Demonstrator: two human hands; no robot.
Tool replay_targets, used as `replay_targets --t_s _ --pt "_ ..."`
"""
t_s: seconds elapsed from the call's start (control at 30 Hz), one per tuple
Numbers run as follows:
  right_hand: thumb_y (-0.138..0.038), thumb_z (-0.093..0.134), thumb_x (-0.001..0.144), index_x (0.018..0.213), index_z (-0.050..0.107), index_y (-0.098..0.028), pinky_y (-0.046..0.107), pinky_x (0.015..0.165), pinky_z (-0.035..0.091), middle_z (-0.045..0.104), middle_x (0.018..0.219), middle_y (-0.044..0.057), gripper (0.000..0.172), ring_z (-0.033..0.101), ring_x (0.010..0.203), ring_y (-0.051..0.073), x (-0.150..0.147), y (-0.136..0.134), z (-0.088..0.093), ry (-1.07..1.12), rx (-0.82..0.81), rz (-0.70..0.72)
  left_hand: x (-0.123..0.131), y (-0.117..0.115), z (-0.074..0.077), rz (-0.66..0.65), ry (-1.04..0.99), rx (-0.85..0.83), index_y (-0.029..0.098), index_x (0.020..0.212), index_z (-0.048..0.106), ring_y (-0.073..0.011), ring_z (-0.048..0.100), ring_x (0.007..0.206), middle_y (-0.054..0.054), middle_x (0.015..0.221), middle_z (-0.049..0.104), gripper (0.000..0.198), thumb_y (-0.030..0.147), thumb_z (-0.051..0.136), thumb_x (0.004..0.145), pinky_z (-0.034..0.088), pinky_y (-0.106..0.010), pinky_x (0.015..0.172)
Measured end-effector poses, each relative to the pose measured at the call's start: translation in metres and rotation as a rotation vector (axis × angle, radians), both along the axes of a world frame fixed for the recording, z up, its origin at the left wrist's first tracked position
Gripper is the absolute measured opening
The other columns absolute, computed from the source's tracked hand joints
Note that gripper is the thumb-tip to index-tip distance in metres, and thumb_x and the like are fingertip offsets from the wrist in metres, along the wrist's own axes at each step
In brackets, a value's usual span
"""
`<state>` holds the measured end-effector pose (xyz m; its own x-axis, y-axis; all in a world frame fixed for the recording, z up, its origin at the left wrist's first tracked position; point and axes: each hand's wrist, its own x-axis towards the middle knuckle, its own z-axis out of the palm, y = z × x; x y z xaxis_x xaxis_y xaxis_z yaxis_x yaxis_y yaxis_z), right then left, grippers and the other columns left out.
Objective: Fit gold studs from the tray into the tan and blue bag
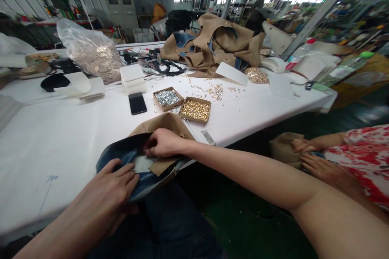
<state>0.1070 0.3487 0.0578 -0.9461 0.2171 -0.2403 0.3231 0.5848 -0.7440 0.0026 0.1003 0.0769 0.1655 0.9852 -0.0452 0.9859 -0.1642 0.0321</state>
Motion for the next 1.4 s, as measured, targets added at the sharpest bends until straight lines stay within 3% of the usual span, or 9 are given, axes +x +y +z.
replay_targets --t_s 0.13,0.27,0.47,0.7,0.77,0.9,1.0,1.17,1.4 --pt "-0.023 0.090 0.089 0.114 0.094 -0.021 0.026 0.086 0.056 0.089 0.107 0.004 0.026 0.082 0.100 0.022 -0.003 -0.003 -0.008 0.034 -0.118 0.025 -0.004 0.002 -0.004 0.020 0.035 -0.045 0.014 0.123 0.079 -0.0369 0.071 0.113 -0.011 0.118 0.080 0.032 0.024 0.087 0.093 0.049 -0.058 0.103" --pt "-0.023 0.094 0.083 0.112 0.094 -0.020 0.026 0.087 0.058 0.089 0.107 0.005 0.029 0.083 0.100 0.023 -0.005 -0.009 -0.011 0.073 -0.177 0.065 -0.007 0.003 -0.009 -0.041 0.143 0.019 0.016 0.105 0.079 -0.0327 0.069 0.102 -0.008 0.103 0.077 0.015 0.005 0.072 0.098 0.048 -0.052 0.097" --pt "-0.021 0.084 0.096 0.114 0.093 -0.020 0.026 0.094 0.056 0.089 0.113 0.005 0.020 0.083 0.105 0.022 -0.006 -0.024 -0.003 0.086 -0.125 0.123 -0.011 -0.015 -0.024 -0.140 0.223 0.207 0.012 0.105 0.080 -0.0363 0.066 0.115 -0.015 0.110 0.078 0.016 0.004 0.068 0.099 0.043 -0.056 0.109" --pt "-0.018 0.087 0.094 0.118 0.089 -0.017 0.025 0.087 0.055 0.088 0.107 0.004 0.024 0.081 0.099 0.020 -0.016 -0.038 -0.007 0.044 -0.139 0.163 -0.018 -0.025 -0.029 -0.069 0.159 0.230 0.015 0.105 0.077 -0.0334 0.065 0.115 -0.010 0.107 0.073 0.022 0.003 0.059 0.103 0.037 -0.060 0.123" --pt "-0.017 0.088 0.092 0.119 0.087 -0.018 0.025 0.084 0.054 0.087 0.104 0.004 0.027 0.080 0.096 0.020 -0.018 -0.040 -0.007 0.022 -0.158 0.156 -0.019 -0.028 -0.030 -0.065 0.173 0.249 0.015 0.107 0.077 -0.0333 0.064 0.116 -0.011 0.109 0.074 0.024 0.002 0.057 0.104 0.036 -0.059 0.124" --pt "-0.021 0.084 0.096 0.105 0.090 -0.019 0.026 0.086 0.052 0.087 0.106 0.003 0.011 0.079 0.100 0.020 -0.019 -0.044 -0.007 0.029 -0.085 0.225 -0.020 -0.033 -0.036 -0.095 0.186 0.318 0.012 0.108 0.079 -0.0326 0.065 0.115 -0.013 0.111 0.076 0.028 0.003 0.052 0.108 0.037 -0.057 0.121" --pt "-0.027 0.086 0.096 0.110 0.092 -0.024 0.026 0.086 0.049 0.087 0.109 0.002 0.015 0.078 0.103 0.021 -0.019 -0.048 -0.011 0.025 -0.001 0.293 -0.023 -0.035 -0.039 -0.121 0.163 0.323 0.012 0.111 0.079 -0.0327 0.065 0.118 -0.013 0.114 0.077 0.029 0.005 0.051 0.110 0.036 -0.058 0.122" --pt "-0.034 0.088 0.095 0.116 0.094 -0.032 0.026 0.082 0.045 0.087 0.112 0.000 0.022 0.075 0.103 0.020 -0.024 -0.053 -0.013 -0.042 0.121 0.295 -0.027 -0.034 -0.036 -0.141 0.143 0.277 0.011 0.121 0.079 -0.0337 0.066 0.125 -0.013 0.120 0.077 0.028 0.004 0.055 0.108 0.035 -0.059 0.123" --pt "-0.029 0.088 0.085 0.110 0.089 -0.026 0.027 0.066 0.041 0.086 0.105 0.003 0.026 0.076 0.093 0.022 -0.036 -0.060 -0.003 -0.135 0.210 0.209 -0.026 -0.044 -0.024 -0.104 0.060 0.285 0.008 0.147 0.070 -0.0359 0.060 0.145 -0.018 0.144 0.075 0.040 0.007 0.052 0.111 0.027 -0.060 0.133"
